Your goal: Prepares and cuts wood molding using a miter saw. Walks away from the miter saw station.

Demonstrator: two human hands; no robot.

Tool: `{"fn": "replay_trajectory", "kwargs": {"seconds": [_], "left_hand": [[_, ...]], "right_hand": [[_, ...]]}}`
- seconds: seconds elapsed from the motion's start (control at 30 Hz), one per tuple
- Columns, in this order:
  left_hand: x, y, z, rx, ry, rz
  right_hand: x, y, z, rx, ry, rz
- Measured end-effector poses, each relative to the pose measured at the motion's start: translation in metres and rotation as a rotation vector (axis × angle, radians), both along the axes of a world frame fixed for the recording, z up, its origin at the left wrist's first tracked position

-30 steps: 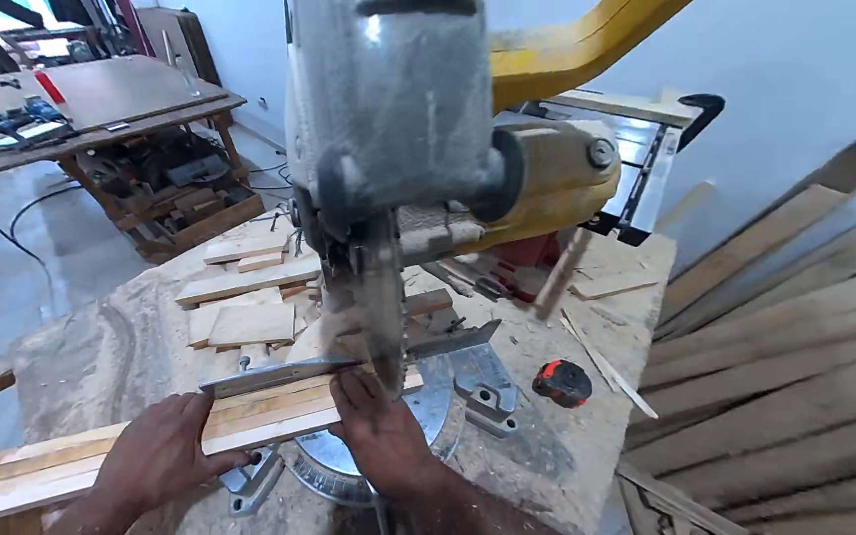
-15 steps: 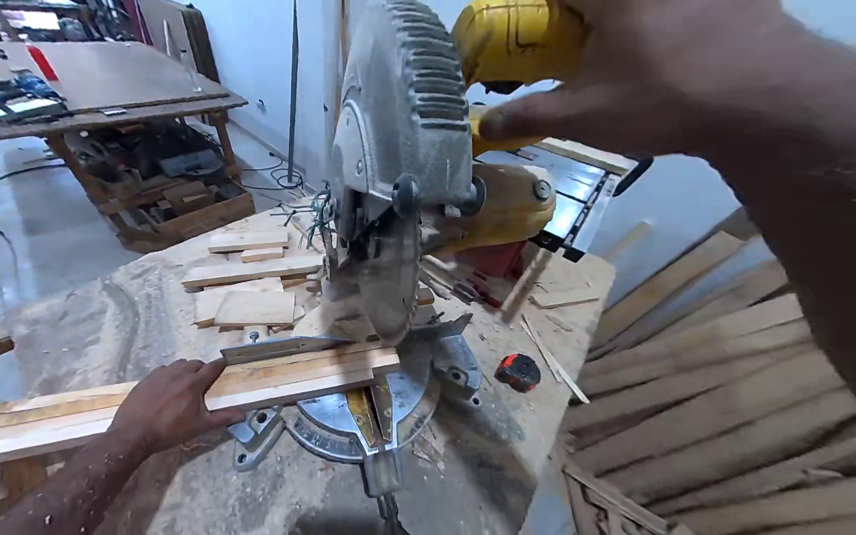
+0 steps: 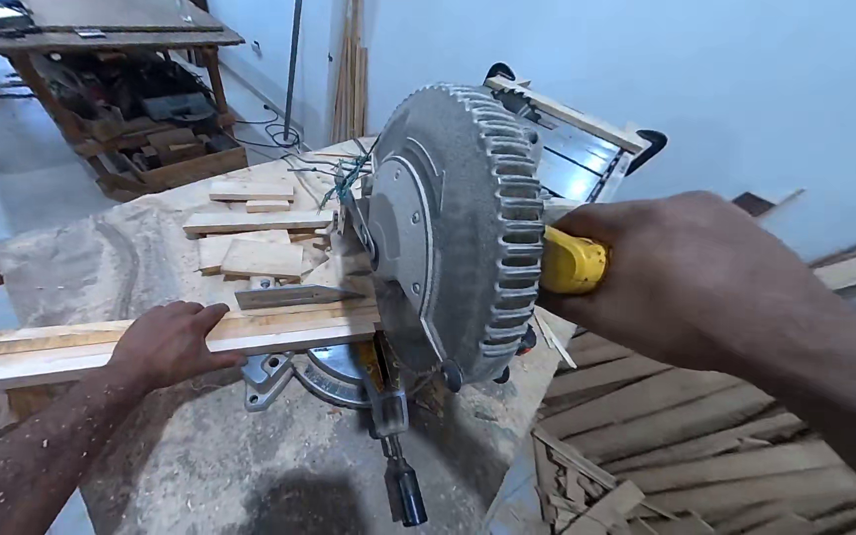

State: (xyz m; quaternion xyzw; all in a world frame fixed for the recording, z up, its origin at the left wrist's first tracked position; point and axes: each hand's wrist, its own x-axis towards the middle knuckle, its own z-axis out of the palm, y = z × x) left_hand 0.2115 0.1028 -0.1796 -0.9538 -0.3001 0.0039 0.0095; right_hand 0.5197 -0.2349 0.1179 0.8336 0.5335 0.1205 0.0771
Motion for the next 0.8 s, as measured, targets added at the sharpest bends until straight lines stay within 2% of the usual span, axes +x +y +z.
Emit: {"fn": "replay_trajectory", "kwargs": {"seconds": [0.33, 0.8], "left_hand": [[0.004, 0.003, -0.002, -0.004, -0.013, -0.059], [0.007, 0.0, 0.001, -0.021, -0.023, -0.057]], "right_hand": [[-0.007, -0.004, -0.014, 0.008, -0.02, -0.066], [-0.011, -0.012, -0.026, 0.067, -0.056, -0.006]]}}
